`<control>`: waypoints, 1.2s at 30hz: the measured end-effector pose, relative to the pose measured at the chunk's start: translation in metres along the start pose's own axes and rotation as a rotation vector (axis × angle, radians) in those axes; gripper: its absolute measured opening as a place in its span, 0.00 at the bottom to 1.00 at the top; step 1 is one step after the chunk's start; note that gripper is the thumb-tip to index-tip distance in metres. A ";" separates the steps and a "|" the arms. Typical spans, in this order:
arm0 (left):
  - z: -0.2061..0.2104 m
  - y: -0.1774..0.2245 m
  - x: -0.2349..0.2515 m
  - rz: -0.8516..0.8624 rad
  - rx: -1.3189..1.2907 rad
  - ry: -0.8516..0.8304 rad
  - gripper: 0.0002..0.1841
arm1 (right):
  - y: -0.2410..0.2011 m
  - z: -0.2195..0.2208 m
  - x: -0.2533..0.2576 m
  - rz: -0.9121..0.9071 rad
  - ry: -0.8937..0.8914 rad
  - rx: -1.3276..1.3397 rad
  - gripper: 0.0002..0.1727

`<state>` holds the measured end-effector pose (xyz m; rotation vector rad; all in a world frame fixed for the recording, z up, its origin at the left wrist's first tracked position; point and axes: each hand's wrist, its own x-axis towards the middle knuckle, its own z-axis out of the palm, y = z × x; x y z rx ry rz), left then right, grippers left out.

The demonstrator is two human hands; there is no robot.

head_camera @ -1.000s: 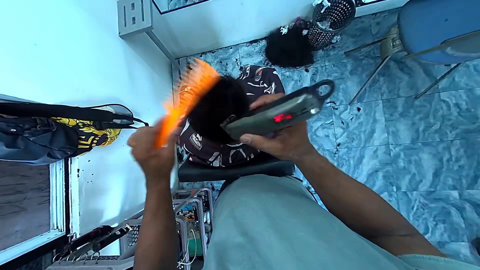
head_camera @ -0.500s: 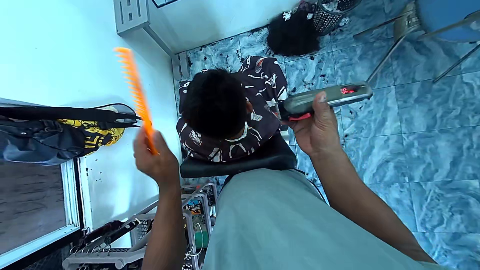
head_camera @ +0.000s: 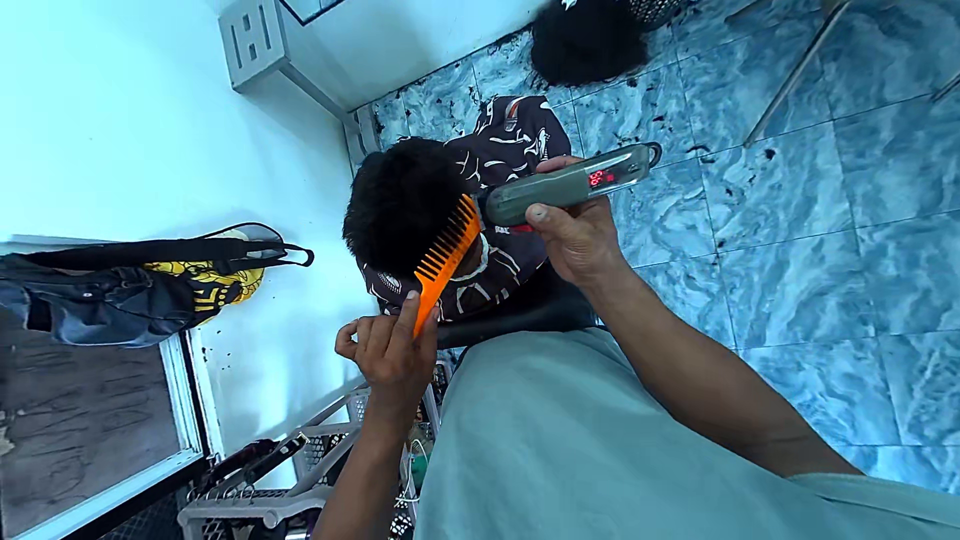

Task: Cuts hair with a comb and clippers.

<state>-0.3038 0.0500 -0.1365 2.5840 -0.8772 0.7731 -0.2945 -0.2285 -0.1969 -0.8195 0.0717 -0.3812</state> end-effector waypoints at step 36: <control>0.005 -0.016 -0.016 0.085 -0.073 -0.039 0.16 | 0.006 0.010 -0.022 -0.074 -0.213 0.008 0.32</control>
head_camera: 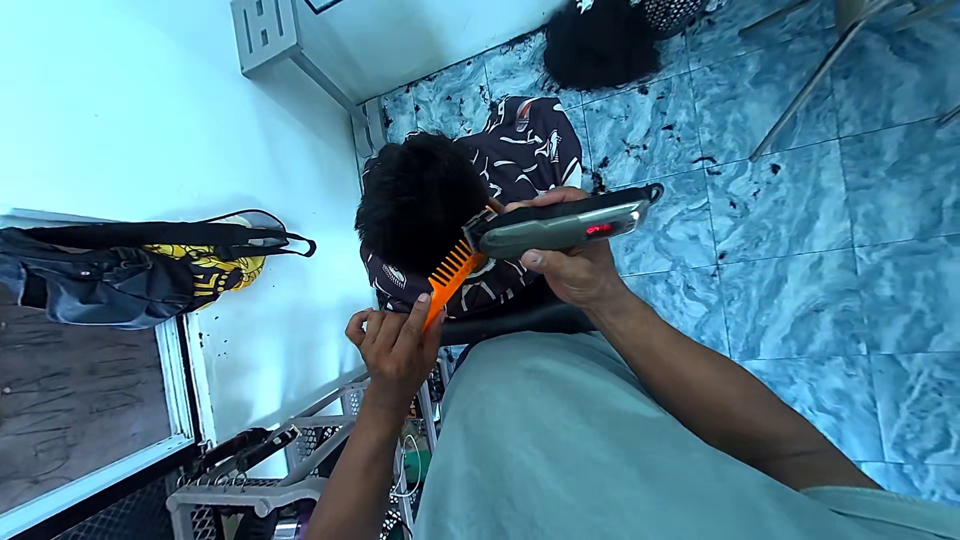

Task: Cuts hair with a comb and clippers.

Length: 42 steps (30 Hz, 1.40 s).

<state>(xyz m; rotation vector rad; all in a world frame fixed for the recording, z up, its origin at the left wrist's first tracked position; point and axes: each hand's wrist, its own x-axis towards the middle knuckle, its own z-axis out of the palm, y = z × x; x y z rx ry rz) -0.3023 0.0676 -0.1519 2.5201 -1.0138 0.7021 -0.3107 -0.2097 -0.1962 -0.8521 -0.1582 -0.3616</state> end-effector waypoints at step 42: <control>0.006 0.008 -0.026 -0.003 0.103 -0.121 0.14 | 0.007 -0.048 -0.020 0.124 0.183 0.216 0.33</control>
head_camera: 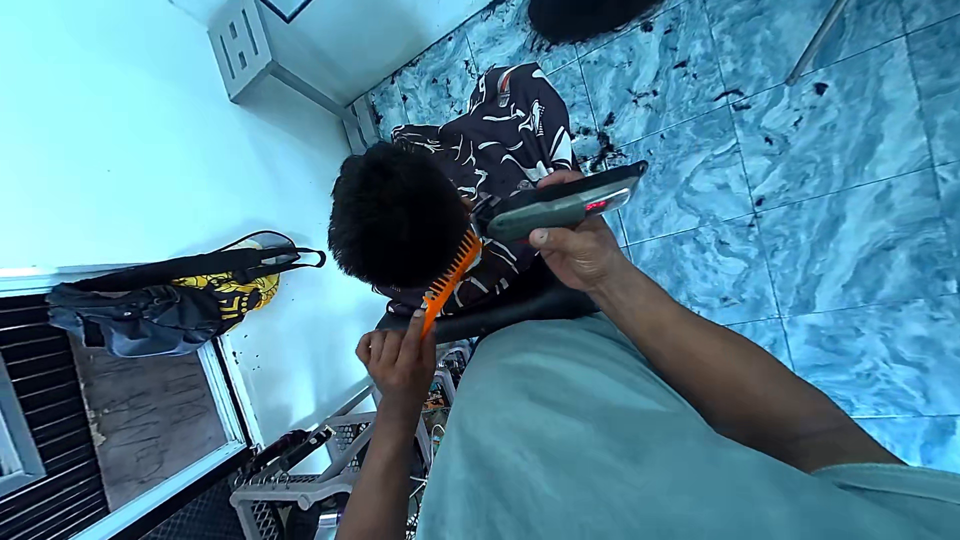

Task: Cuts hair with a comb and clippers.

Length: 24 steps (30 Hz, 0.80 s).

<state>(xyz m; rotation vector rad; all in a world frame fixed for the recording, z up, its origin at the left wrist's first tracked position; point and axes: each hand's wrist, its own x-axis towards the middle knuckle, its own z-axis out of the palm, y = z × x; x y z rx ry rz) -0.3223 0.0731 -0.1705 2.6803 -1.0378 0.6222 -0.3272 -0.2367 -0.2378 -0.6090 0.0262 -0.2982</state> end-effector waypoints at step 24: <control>-0.007 -0.009 0.017 0.059 -0.031 0.116 0.12 | 0.022 0.029 -0.010 -0.041 -0.193 -0.024 0.33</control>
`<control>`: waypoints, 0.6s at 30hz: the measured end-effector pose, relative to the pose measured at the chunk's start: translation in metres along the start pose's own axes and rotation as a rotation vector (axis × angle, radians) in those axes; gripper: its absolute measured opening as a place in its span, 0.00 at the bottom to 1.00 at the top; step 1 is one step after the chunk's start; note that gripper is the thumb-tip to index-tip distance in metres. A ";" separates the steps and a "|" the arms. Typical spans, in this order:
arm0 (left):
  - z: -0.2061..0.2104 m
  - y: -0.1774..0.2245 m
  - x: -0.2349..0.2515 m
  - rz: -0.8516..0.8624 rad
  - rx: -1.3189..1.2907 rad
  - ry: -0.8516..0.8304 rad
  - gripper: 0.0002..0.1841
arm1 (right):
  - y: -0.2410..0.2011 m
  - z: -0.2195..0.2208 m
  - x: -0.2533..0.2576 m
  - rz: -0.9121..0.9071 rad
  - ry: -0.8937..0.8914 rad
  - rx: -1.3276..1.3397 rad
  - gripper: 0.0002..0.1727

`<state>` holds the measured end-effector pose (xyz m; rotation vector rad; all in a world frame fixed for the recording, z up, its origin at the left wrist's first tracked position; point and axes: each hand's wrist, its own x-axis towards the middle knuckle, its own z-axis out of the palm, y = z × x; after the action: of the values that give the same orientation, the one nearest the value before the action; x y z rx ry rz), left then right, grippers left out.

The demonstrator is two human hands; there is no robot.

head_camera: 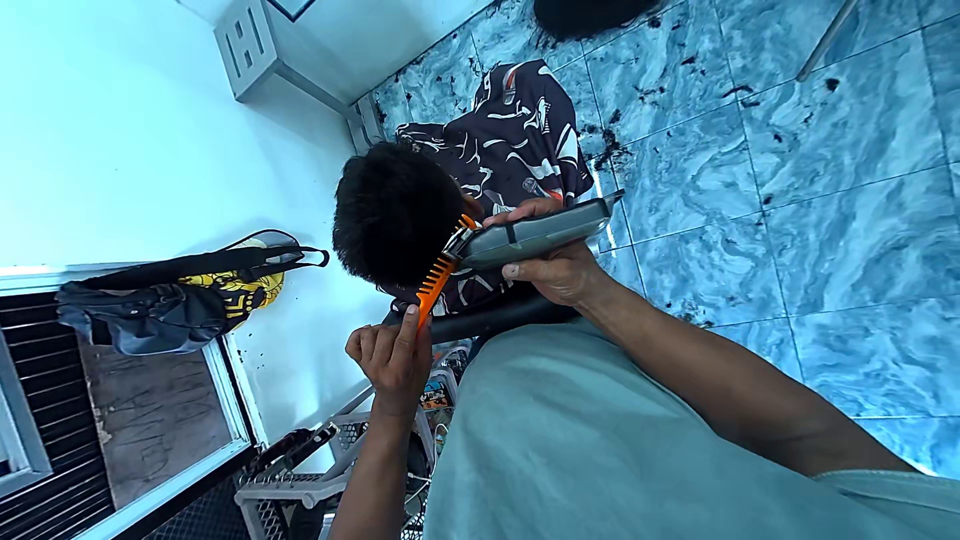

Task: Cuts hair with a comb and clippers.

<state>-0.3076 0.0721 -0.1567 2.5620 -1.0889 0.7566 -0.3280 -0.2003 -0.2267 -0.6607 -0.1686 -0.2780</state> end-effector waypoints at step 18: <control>0.016 -0.028 -0.008 0.044 -0.228 -0.486 0.23 | 0.000 0.021 -0.076 -0.280 0.692 0.033 0.26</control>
<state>-0.2865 0.0895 -0.1751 2.5871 -1.2810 -0.0009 -0.4012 -0.1717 -0.2285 -0.4754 0.3999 -0.7535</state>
